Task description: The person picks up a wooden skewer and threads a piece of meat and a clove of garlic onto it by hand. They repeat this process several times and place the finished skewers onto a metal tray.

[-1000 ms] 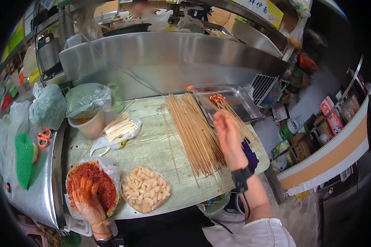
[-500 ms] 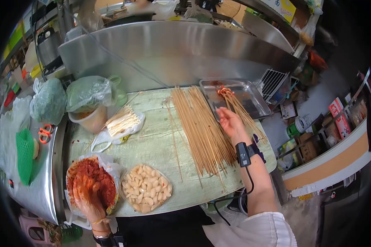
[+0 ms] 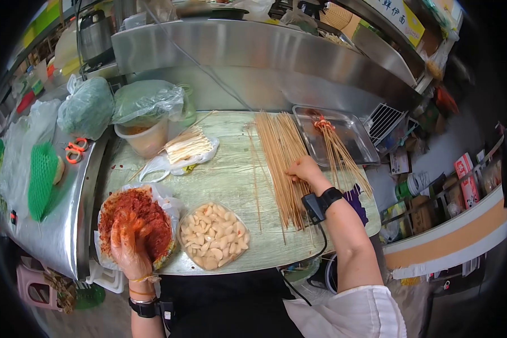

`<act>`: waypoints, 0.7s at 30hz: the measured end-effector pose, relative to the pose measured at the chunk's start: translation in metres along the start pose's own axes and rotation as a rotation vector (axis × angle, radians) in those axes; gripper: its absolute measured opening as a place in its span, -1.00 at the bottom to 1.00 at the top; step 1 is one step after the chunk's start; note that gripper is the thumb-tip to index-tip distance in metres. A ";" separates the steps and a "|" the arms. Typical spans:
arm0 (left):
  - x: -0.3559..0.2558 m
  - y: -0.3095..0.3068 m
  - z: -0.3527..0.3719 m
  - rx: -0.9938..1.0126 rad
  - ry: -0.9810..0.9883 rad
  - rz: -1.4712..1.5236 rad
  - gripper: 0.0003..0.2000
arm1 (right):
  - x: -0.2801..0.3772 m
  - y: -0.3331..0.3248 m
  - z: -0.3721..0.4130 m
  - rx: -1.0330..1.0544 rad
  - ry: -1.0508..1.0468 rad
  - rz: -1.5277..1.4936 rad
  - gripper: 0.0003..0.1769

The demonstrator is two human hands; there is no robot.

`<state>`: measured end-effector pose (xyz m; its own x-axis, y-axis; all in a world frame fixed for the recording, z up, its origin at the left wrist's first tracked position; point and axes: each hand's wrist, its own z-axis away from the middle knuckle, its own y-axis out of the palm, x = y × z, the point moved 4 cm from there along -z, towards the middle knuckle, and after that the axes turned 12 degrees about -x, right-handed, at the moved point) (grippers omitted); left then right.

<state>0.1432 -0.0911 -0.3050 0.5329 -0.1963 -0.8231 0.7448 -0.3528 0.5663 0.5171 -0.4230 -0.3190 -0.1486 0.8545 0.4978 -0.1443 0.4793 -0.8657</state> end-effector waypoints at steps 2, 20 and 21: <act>-0.001 -0.001 0.000 -0.011 -0.005 -0.006 -0.58 | -0.007 -0.002 0.008 0.063 0.175 -0.368 -0.81; 0.002 -0.004 0.000 0.000 -0.041 0.010 -0.64 | 0.030 0.000 0.084 0.196 0.165 -1.091 -0.85; 0.003 -0.005 0.000 -0.002 -0.044 0.016 -0.64 | 0.037 0.007 0.103 0.256 0.168 -1.145 -0.86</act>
<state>0.1412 -0.0894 -0.3100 0.5261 -0.2422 -0.8152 0.7372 -0.3479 0.5792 0.4099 -0.4090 -0.3009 0.3223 -0.0214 0.9464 -0.3036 0.9446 0.1248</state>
